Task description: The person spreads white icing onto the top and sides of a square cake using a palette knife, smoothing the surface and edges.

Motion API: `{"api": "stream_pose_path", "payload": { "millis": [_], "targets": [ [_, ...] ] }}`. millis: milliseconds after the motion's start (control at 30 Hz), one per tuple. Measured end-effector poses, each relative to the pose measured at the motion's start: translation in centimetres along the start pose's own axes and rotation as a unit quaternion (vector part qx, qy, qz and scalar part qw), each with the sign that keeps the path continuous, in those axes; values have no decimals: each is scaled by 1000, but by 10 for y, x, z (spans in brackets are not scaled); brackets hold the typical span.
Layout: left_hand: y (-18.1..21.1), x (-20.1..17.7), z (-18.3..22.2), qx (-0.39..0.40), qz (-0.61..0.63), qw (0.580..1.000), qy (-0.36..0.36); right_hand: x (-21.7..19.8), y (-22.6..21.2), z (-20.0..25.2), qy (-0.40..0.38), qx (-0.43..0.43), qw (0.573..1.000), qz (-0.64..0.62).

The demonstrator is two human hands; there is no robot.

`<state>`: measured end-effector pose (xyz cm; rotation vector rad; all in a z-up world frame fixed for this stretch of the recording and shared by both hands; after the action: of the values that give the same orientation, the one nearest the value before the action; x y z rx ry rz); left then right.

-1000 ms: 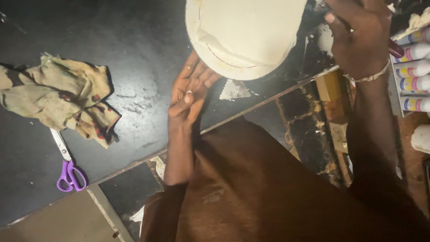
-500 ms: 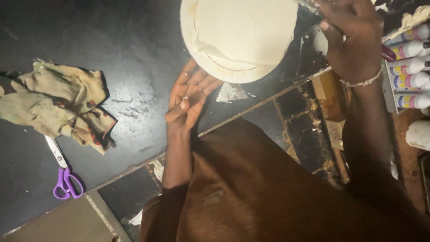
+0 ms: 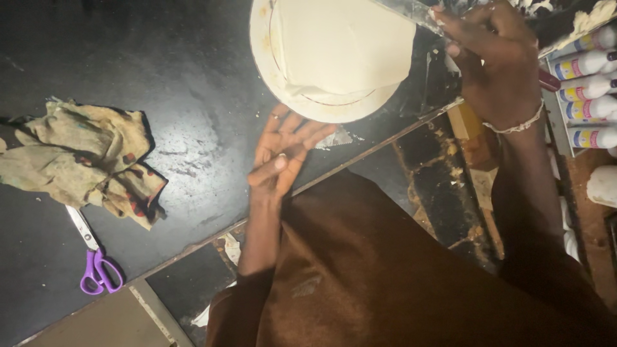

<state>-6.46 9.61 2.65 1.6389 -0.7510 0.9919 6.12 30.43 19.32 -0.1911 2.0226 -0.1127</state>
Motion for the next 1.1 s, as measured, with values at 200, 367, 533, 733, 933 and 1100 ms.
{"api": "stream_pose_path", "payload": {
  "millis": [200, 367, 533, 733, 933, 1100],
  "targets": [
    [-21, 8, 3, -49, -34, 998, -34, 2, 1, 5, -6, 13, 1000, -23],
    [-8, -13, 11, -60, -117, 991, 12, 4, 4, 11, -16, 1, 999, -30],
    [24, -22, 15, 29, -78, 993, 79, 3, 0, 11, -20, -13, 999, -24],
    [7, -11, 17, 21, -49, 996, 74, 2, -4, 8, -24, -1, 999, -43],
    [-16, 10, 12, -13, -57, 998, -6, 2, -5, 10, -30, -3, 998, -48],
    [-18, 13, 16, -45, -184, 982, -6, 4, -4, 10, -35, -13, 999, -40]
  ]
}}
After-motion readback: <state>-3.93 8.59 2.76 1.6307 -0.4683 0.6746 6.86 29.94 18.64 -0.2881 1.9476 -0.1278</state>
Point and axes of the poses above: each hand's wrist, its own z-axis away from the middle knuckle, its own x-axis out of the palm, y = z × x, the point moved 10 cm from there along -z, towards the middle knuckle, and after that the axes turned 13 degrees about -x, right-handed, at the moved point
